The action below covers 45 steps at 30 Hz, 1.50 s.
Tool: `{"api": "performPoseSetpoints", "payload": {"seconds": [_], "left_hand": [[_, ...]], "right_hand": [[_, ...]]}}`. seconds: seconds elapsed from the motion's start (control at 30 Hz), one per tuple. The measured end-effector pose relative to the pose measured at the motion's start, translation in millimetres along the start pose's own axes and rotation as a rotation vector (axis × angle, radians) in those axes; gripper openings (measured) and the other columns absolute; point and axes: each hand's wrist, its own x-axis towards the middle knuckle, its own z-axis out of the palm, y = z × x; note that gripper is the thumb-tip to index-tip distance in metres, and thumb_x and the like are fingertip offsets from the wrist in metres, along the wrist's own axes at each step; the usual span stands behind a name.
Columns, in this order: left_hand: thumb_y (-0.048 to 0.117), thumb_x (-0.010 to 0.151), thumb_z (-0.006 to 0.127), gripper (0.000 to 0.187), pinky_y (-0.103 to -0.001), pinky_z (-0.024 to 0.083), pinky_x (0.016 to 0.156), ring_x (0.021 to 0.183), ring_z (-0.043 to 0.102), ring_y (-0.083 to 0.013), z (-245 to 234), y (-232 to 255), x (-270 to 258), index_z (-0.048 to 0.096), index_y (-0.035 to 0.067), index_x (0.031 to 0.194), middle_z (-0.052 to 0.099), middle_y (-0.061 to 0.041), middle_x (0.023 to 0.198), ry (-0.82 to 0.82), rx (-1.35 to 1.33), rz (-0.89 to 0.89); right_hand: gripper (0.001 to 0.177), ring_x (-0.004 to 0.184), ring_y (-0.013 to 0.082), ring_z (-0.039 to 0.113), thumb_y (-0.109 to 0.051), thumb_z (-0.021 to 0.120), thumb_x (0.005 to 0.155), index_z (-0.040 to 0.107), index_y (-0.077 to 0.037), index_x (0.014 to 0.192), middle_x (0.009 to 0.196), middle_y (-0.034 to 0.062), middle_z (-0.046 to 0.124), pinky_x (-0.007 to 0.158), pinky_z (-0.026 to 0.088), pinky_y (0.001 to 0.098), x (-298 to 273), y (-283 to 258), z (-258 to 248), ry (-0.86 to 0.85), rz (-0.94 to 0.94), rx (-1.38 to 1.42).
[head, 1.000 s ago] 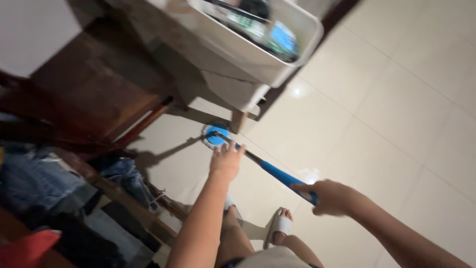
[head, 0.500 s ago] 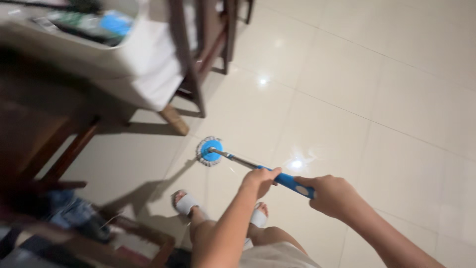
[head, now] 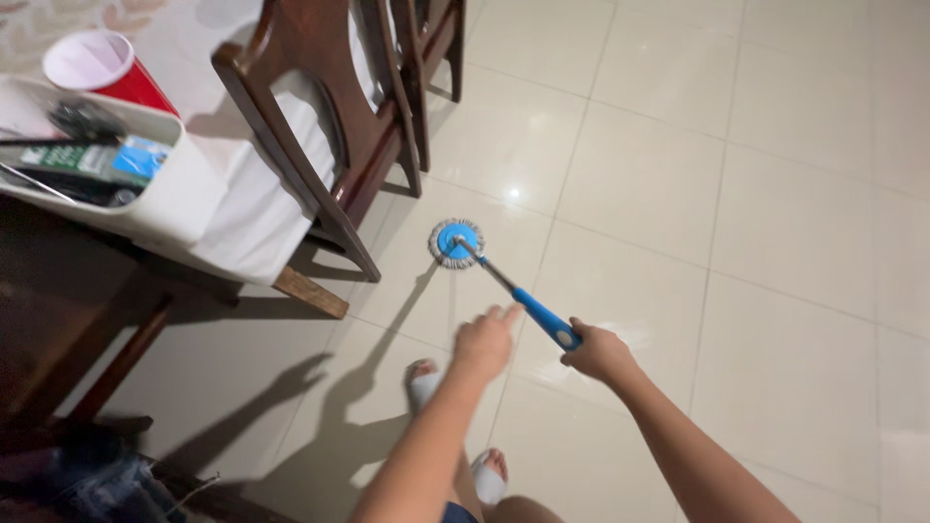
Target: The person vacuums the tiled floor around a chair and under a table, moves a chair to clean beneath it, and then mops the floor using a spin mop.
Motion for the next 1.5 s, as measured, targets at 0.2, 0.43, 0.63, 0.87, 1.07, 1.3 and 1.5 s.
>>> {"api": "performPoseSetpoints", "payload": {"seconds": [0.2,0.43,0.63,0.87,1.07,1.3,1.5], "left_hand": [[0.012,0.091,0.055,0.054,-0.053,0.052,0.089,0.110,0.065,-0.0331,-91.0,-85.1,63.8,0.050,0.022,0.144,0.058,-0.015,0.131,0.164,0.175,-0.080],[0.014,0.091,0.059,0.057,-0.052,0.047,0.103,0.122,0.061,-0.0334,-211.2,-113.1,145.3,0.048,0.022,0.146,0.054,-0.014,0.139,0.218,0.123,-0.166],[0.010,0.093,0.054,0.064,-0.050,0.042,0.107,0.127,0.054,-0.0430,-269.4,-118.4,193.8,0.039,0.017,0.155,0.012,-0.026,0.168,0.286,0.127,-0.186],[0.008,0.093,0.052,0.057,-0.049,0.025,0.122,0.151,0.024,-0.0436,-302.0,-164.9,268.1,0.045,0.013,0.150,0.011,-0.027,0.164,0.547,0.393,-0.086],[0.010,0.085,0.057,0.073,-0.057,0.017,0.118,0.150,0.016,-0.0342,-365.3,-170.0,329.5,0.037,0.015,0.155,0.010,-0.019,0.168,0.557,0.531,-0.373],[0.018,0.096,0.055,0.065,-0.058,0.020,0.123,0.157,0.014,-0.0395,-379.1,-162.9,345.0,0.035,0.014,0.157,0.016,-0.022,0.168,0.581,0.595,-0.629],[0.011,0.077,0.071,0.098,-0.056,0.033,0.113,0.146,0.032,-0.0306,-367.8,-185.7,302.0,0.020,0.021,0.160,0.027,-0.012,0.166,0.680,0.762,-0.699]], "right_hand": [[0.042,0.069,0.0188,0.068,-0.020,0.076,0.089,0.067,0.006,0.121,0.093,0.0138,0.065,0.054,0.051,0.0314,76.8,-24.8,-86.4,-0.178,0.356,1.110],[0.038,0.048,0.0003,0.045,-0.024,0.058,0.099,0.048,0.011,0.109,0.083,0.0166,0.060,0.033,0.032,0.0098,80.5,-55.3,-256.7,-0.303,0.421,1.643],[0.029,0.049,0.0050,0.043,-0.026,0.057,0.101,0.052,0.002,0.108,0.080,0.0176,0.059,0.036,0.033,0.0132,137.6,-94.5,-273.3,-0.192,0.402,1.491],[0.024,0.054,0.0135,0.044,-0.019,0.058,0.096,0.059,-0.004,0.115,0.078,0.0164,0.053,0.040,0.036,0.0211,274.1,-121.2,-253.6,-0.217,0.322,1.378],[0.028,0.064,0.0178,0.053,-0.015,0.070,0.093,0.046,-0.001,0.087,0.080,0.0120,0.050,0.047,0.046,0.0228,412.0,-170.8,-289.5,-0.513,0.290,1.535],[0.038,0.076,0.0218,0.061,-0.028,0.071,0.094,0.049,0.003,0.099,0.089,0.0146,0.058,0.066,0.057,0.0295,468.2,-273.7,-345.8,-0.522,0.432,1.480],[0.057,0.091,0.0255,0.067,-0.039,0.069,0.095,0.049,0.008,0.120,0.103,0.0167,0.061,0.083,0.061,0.0378,469.0,-343.4,-347.4,-0.547,0.434,1.396]]}}
